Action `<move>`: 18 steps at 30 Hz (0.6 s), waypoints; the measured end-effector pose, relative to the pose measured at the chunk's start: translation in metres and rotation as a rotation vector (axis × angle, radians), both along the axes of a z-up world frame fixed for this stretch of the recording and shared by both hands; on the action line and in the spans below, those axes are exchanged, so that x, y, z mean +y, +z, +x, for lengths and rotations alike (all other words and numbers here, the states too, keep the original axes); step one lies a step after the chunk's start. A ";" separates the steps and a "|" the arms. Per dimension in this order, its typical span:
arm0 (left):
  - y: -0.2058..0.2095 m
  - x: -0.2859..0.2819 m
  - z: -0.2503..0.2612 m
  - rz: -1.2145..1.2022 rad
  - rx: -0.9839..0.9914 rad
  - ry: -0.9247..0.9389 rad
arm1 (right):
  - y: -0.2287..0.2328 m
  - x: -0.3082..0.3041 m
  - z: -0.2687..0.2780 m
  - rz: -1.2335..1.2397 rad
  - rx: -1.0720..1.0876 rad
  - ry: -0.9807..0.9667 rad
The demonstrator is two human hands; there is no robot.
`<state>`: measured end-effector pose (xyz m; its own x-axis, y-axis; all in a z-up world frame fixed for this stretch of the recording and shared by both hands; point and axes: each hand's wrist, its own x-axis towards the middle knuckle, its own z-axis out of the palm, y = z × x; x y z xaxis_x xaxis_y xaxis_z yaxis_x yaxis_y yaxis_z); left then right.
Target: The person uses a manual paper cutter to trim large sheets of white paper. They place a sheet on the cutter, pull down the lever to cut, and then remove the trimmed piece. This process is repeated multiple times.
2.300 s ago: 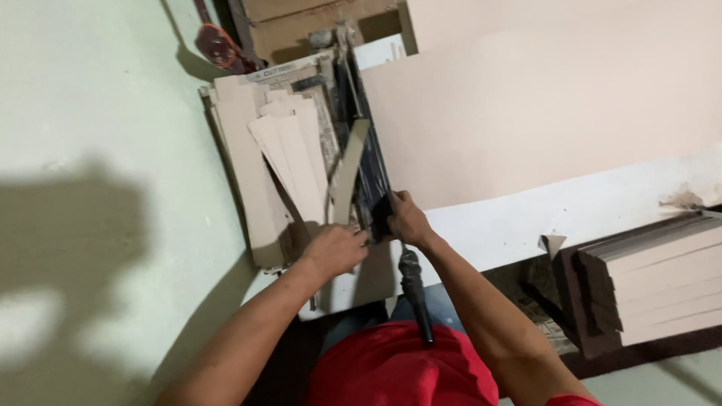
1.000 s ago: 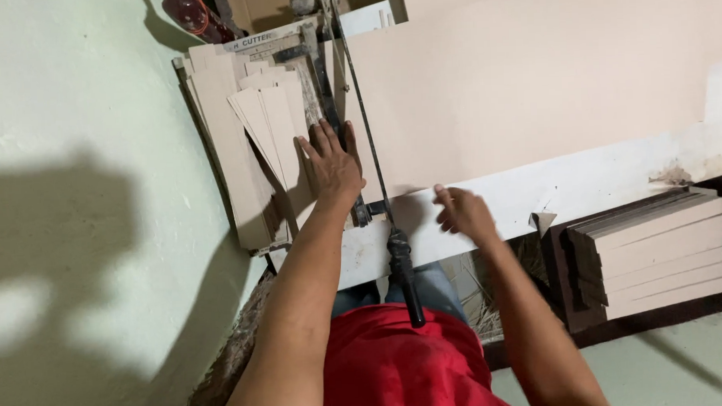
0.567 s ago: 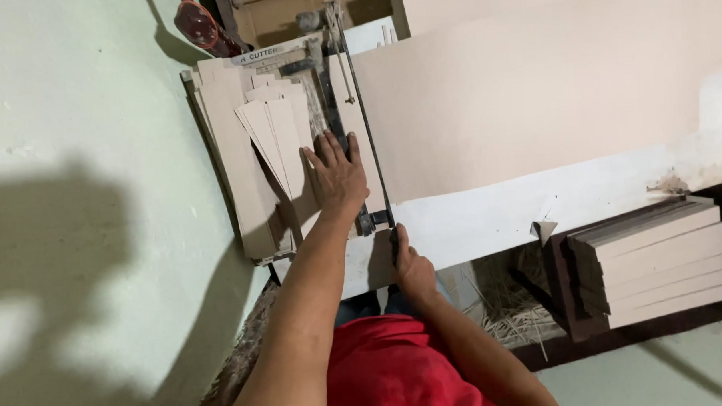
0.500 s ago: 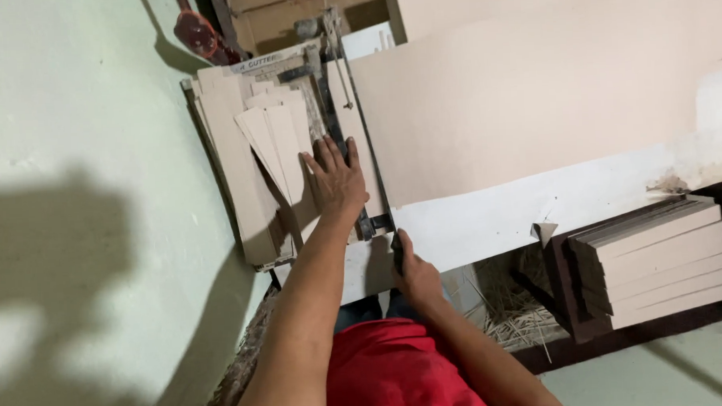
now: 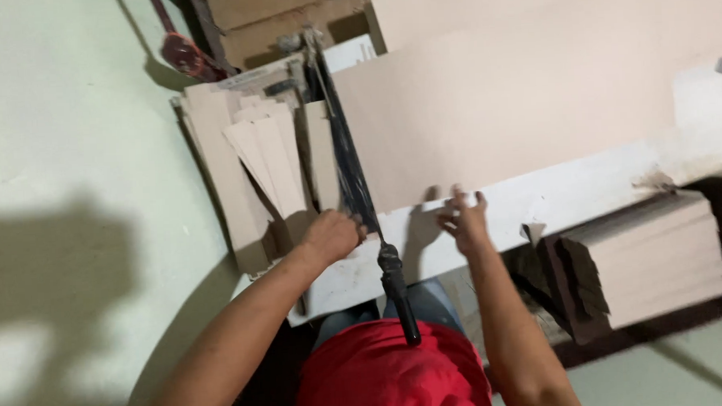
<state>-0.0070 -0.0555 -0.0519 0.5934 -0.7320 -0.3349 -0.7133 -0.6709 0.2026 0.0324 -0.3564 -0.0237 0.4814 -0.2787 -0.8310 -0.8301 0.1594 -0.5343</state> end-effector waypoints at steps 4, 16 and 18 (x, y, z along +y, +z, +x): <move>0.011 0.047 -0.002 0.165 0.016 0.063 | -0.027 -0.033 0.000 0.301 -0.056 -0.194; 0.079 -0.008 0.080 0.178 0.212 0.765 | -0.035 -0.001 -0.004 0.152 0.000 0.251; 0.062 -0.016 0.085 0.196 0.245 0.813 | -0.037 -0.002 -0.001 0.152 0.006 0.264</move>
<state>0.0777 -0.0715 0.0104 0.8014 -0.0280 -0.5974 0.0510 -0.9921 0.1149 0.0316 -0.3585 -0.0604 0.5159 -0.0166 -0.8565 -0.8564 0.0156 -0.5162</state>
